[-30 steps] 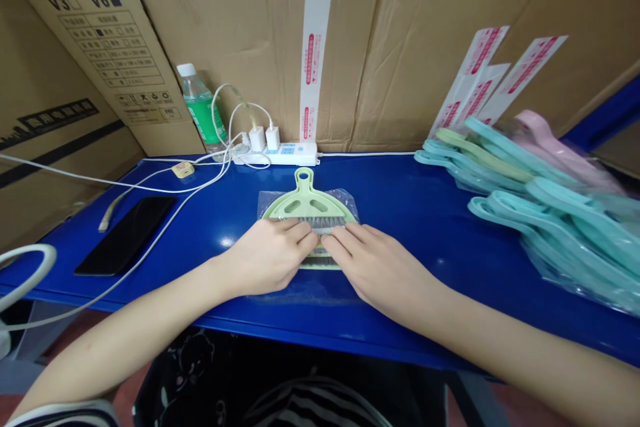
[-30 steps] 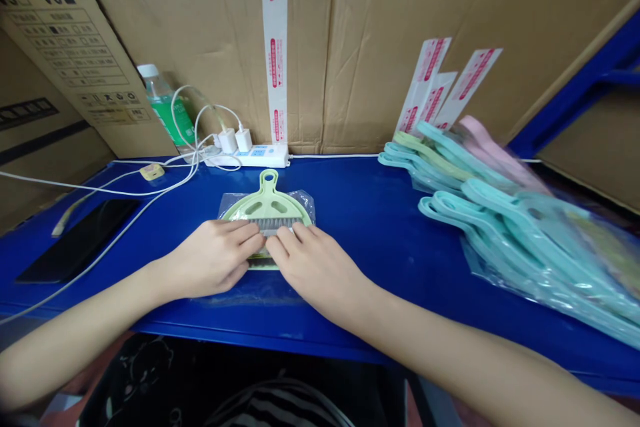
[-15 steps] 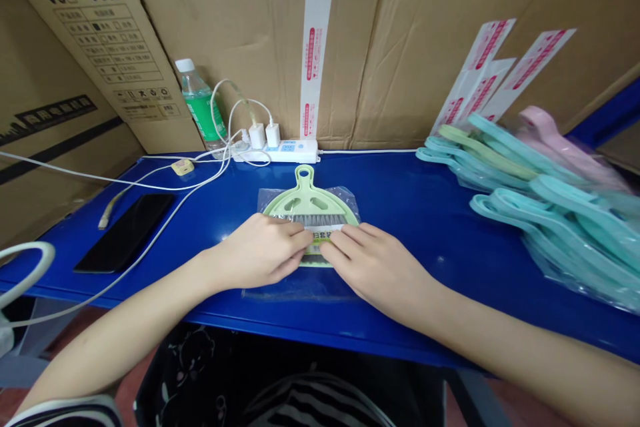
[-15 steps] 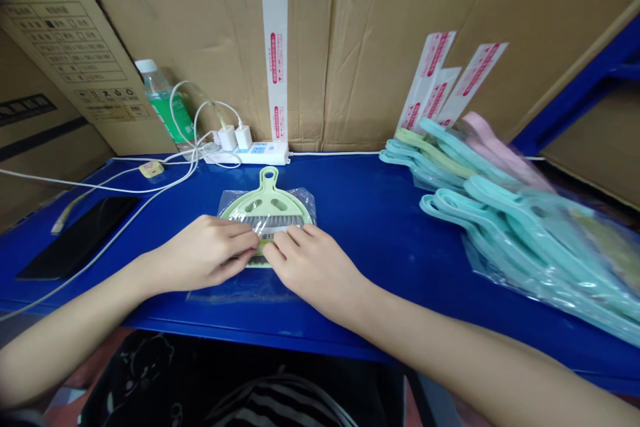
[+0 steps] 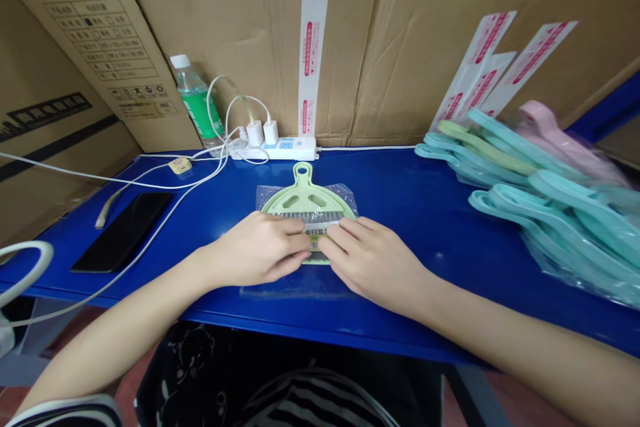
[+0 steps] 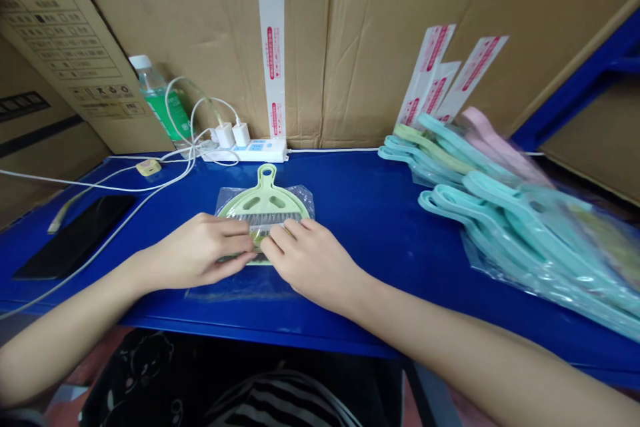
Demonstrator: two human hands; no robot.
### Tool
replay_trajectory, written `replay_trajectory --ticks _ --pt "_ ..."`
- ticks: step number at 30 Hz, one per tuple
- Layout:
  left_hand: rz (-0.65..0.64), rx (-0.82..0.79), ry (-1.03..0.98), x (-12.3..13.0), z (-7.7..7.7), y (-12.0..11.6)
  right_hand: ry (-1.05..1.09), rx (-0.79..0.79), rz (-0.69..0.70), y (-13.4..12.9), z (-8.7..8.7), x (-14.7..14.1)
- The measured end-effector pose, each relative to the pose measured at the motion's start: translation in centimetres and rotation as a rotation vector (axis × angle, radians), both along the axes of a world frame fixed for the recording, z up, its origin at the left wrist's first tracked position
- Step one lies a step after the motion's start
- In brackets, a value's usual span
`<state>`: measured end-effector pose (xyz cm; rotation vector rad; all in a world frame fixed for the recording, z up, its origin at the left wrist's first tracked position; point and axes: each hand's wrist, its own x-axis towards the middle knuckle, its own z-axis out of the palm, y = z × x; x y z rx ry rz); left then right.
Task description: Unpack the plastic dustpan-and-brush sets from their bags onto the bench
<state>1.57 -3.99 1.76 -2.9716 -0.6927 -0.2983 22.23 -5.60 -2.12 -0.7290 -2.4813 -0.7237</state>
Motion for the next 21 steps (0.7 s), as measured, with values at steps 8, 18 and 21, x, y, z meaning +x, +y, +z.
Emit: replay_trajectory --ticks 8,18,21 --pt "-0.005 -0.165 0.163 -0.4 0.9 0.1 -0.049 -0.226 -0.047 -0.4 0.9 0.7" --pt "0.050 -0.280 0.221 -0.7 1.2 -0.1 -0.069 -0.611 -0.008 0.1 2.1 2.1" --pt "0.032 -0.281 0.190 -0.7 1.2 0.1 -0.058 -0.670 -0.002 0.0 2.4 2.3"
